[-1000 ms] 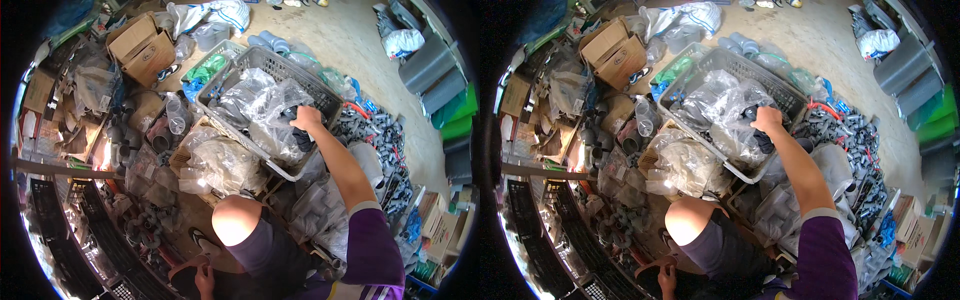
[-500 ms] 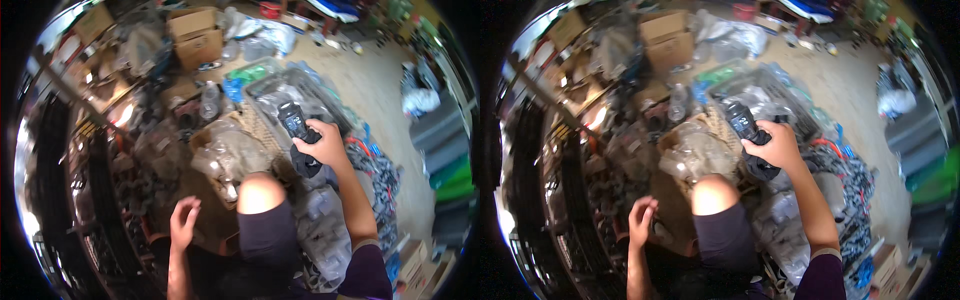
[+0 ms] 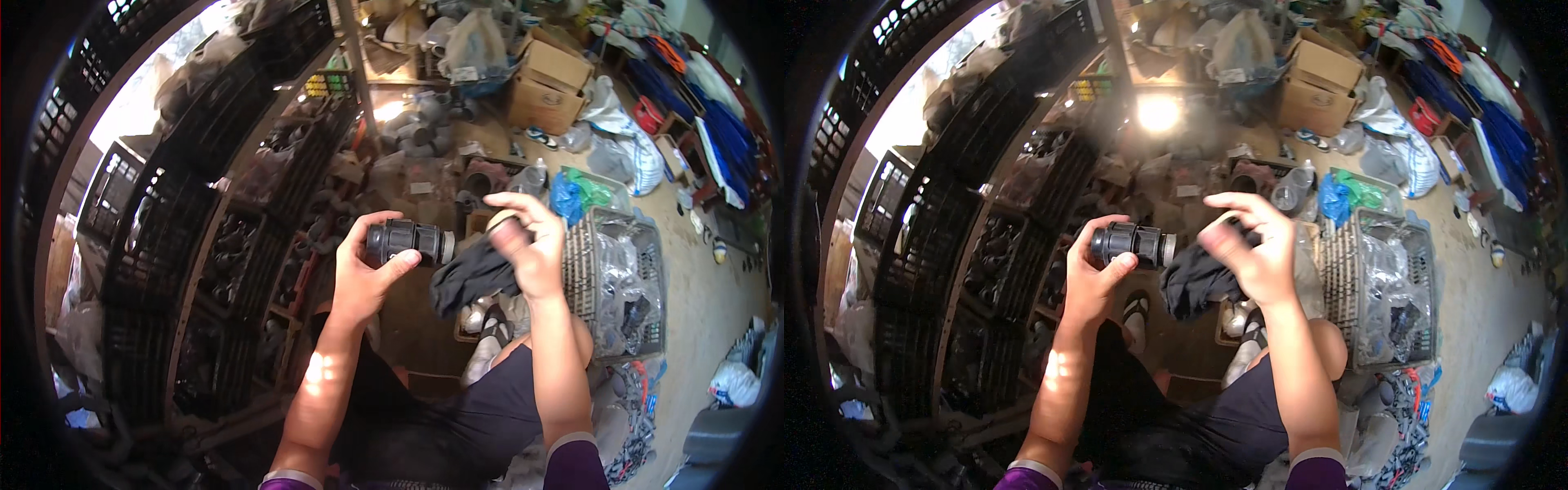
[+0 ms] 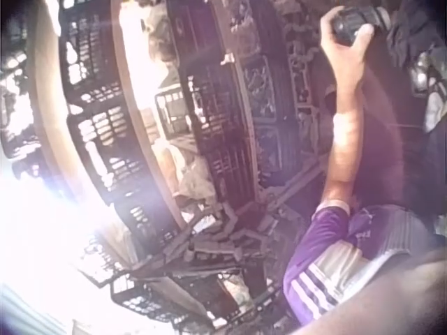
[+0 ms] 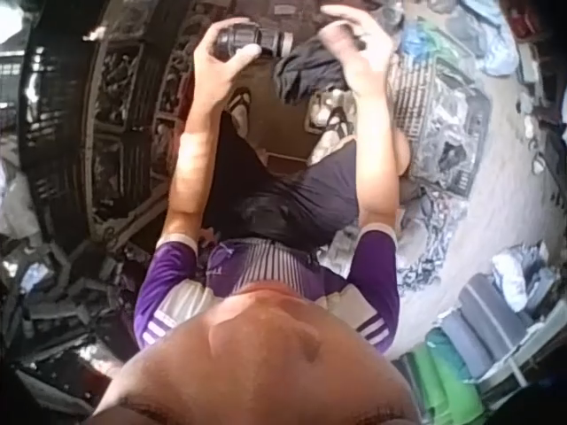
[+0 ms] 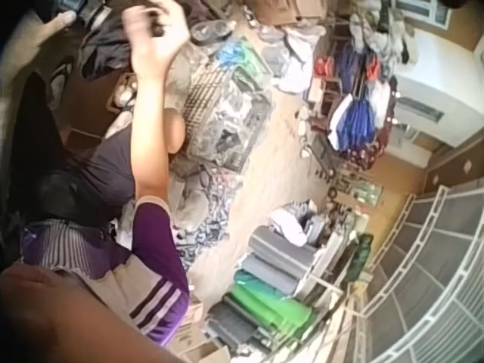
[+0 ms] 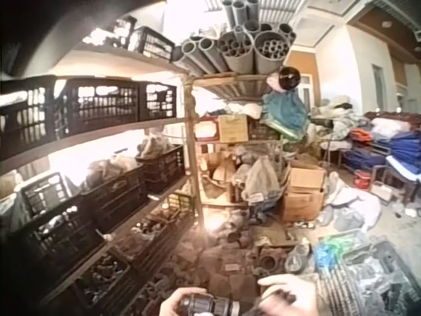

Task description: Cleaning and assembling black PVC plumbing fittings in a warehouse storage area.

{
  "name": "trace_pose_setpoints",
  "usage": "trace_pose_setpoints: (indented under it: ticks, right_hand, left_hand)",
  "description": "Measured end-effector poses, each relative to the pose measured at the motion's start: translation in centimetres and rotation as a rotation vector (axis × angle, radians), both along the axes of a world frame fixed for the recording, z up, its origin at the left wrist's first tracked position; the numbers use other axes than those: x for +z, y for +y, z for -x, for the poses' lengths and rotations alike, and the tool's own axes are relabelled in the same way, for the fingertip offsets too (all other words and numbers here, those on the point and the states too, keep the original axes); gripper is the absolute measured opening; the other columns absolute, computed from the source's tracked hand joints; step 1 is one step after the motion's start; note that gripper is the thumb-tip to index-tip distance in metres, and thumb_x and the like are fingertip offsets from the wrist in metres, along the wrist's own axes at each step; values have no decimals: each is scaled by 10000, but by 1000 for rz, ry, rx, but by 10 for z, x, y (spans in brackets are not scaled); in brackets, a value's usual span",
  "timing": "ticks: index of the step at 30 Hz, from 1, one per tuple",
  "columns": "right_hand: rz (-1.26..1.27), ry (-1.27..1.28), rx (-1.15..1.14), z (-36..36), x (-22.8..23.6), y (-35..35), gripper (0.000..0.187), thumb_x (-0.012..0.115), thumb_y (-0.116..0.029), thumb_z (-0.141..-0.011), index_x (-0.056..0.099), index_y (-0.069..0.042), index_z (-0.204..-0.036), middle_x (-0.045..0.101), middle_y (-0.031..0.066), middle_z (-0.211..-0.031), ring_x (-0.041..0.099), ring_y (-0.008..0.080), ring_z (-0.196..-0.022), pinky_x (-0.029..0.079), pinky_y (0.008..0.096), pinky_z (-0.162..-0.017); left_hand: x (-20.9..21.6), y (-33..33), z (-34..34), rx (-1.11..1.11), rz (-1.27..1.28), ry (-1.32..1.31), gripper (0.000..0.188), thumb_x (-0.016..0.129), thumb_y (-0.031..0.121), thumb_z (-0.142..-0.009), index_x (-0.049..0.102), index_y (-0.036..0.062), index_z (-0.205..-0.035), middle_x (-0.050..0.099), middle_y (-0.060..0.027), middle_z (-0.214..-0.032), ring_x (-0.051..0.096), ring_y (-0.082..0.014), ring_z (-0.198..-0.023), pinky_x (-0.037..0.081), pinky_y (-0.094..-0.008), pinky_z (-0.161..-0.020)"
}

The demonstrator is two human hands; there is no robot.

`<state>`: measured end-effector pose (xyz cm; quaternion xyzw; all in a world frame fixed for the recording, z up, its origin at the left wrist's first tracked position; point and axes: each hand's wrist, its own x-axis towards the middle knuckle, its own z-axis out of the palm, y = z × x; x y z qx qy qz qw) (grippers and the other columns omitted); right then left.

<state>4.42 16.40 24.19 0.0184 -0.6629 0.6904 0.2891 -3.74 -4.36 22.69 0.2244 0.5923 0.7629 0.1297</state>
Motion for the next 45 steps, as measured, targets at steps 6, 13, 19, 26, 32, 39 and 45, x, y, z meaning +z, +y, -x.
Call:
trace_pose_setpoints:
  ticks: [6,13,19,26,32,39,45]
  right_hand:
    - [345,83,-25,32,-36,-64,428,745,-282,-880,549,-19,-1155,592,38,-1034,598,121,-919,497,272,-838]
    - [63,-234,45,40,-54,-64,303,760,-182,-841,619,12,-1026,687,74,-899,635,135,-825,522,309,-795]
    - [276,-432,106,57,-70,-62,333,761,-205,-850,624,12,-1063,688,67,-947,628,133,-855,515,308,-811]
    - [219,-246,490,52,-68,-46,456,758,-101,-843,530,-9,-1227,669,102,-1126,635,167,-1040,493,335,-955]
    - [182,-238,483,46,-52,-47,488,748,-36,-783,507,-22,-1207,665,85,-1094,629,157,-1023,493,334,-951]
    - [-189,-26,47,42,-46,-61,574,783,-6,-671,511,-44,-1175,616,167,-1094,654,304,-1054,516,353,-895]
    - [-213,-26,-352,57,-59,-35,493,785,-62,-738,525,-48,-1157,650,115,-1009,662,220,-923,533,325,-826]
  left_hand:
    - [-32,7,-15,384,38,163,484,866,87,-689,555,21,-1054,622,-39,-985,598,-123,-871,497,-275,-822]
    - [-41,-1,-12,506,312,715,451,826,202,-728,550,-31,-998,559,-114,-815,572,-209,-682,480,-303,-641]
    - [-46,-5,-8,466,421,797,553,901,200,-645,568,-22,-1027,563,-119,-833,578,-236,-680,484,-324,-619]
    - [-44,-16,5,453,354,772,521,871,172,-656,578,-4,-1049,542,-97,-853,551,-213,-719,460,-313,-657]
    - [-44,-20,-2,425,284,670,528,869,199,-665,582,-5,-1058,540,-80,-867,538,-193,-751,448,-300,-693]
    - [-44,-16,-8,477,318,690,556,866,129,-666,586,-11,-1125,551,-69,-938,540,-178,-819,452,-297,-741]
    - [-60,-15,-16,491,118,266,607,861,126,-709,554,-11,-1214,575,-66,-1102,558,-166,-981,463,-303,-877]
